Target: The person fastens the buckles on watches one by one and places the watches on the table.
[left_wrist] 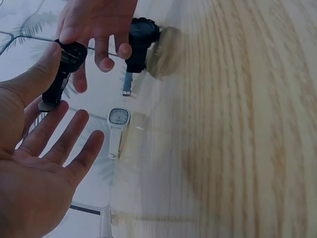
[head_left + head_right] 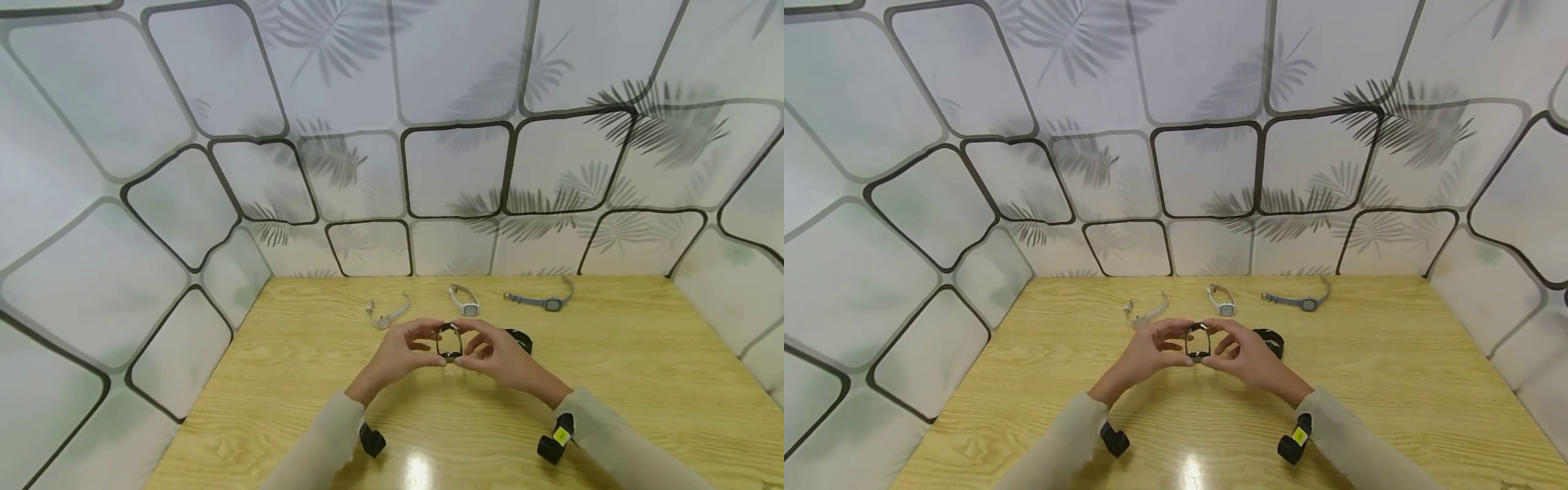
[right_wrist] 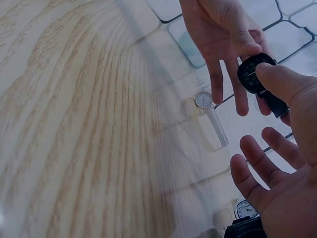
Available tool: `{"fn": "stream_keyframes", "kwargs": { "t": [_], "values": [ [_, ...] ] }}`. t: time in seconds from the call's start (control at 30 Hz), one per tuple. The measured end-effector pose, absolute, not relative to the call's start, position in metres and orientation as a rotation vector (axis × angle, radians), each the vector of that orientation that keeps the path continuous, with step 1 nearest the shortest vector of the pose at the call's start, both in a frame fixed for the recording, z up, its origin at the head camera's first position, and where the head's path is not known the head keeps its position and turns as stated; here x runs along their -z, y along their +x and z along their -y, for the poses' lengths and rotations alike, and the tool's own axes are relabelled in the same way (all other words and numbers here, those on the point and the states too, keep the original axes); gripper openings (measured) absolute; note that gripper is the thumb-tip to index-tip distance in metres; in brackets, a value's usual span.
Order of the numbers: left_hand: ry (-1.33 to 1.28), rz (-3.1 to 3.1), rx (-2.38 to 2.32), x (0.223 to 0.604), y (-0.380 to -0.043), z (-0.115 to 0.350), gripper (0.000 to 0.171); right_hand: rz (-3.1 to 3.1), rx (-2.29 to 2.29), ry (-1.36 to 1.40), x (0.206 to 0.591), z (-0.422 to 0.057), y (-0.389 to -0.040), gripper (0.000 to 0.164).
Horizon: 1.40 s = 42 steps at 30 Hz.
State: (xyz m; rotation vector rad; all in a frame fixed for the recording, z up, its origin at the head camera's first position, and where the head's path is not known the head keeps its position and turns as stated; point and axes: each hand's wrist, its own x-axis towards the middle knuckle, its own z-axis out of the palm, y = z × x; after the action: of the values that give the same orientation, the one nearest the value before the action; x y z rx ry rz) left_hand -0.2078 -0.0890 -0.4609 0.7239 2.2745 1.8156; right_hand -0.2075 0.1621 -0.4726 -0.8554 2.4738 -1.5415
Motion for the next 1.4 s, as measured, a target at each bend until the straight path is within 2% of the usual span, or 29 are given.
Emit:
{"fn": "stream_keyframes", "kwargs": {
  "t": [0.47,0.67,0.97,1.2,1.4],
  "values": [
    [0.776,-2.401,-1.718,0.469,-0.202,0.089,0.055,-2.517,1.533,-0.889,0.478,-0.165,-0.2,0.065],
    [0.785,-2.48,-1.734,0.472,-0.2,0.087,0.049,-2.505,1.546,-0.909,0.48,-0.166,-0.199,0.062],
    [0.784,-2.603,-1.576,0.472,-0.202,0.088,0.047,-2.501,1.389,-0.949,0.473,-0.17,-0.209,0.058],
    [0.763,-2.606,-1.502,0.469,-0.209,0.091,0.047,-2.475,1.271,-0.903,0.461,-0.165,-0.217,0.063],
    [0.779,-2.59,-1.423,0.472,-0.217,0.095,0.047,-2.421,1.281,-0.822,0.467,-0.156,-0.221,0.061]
  ]
}}
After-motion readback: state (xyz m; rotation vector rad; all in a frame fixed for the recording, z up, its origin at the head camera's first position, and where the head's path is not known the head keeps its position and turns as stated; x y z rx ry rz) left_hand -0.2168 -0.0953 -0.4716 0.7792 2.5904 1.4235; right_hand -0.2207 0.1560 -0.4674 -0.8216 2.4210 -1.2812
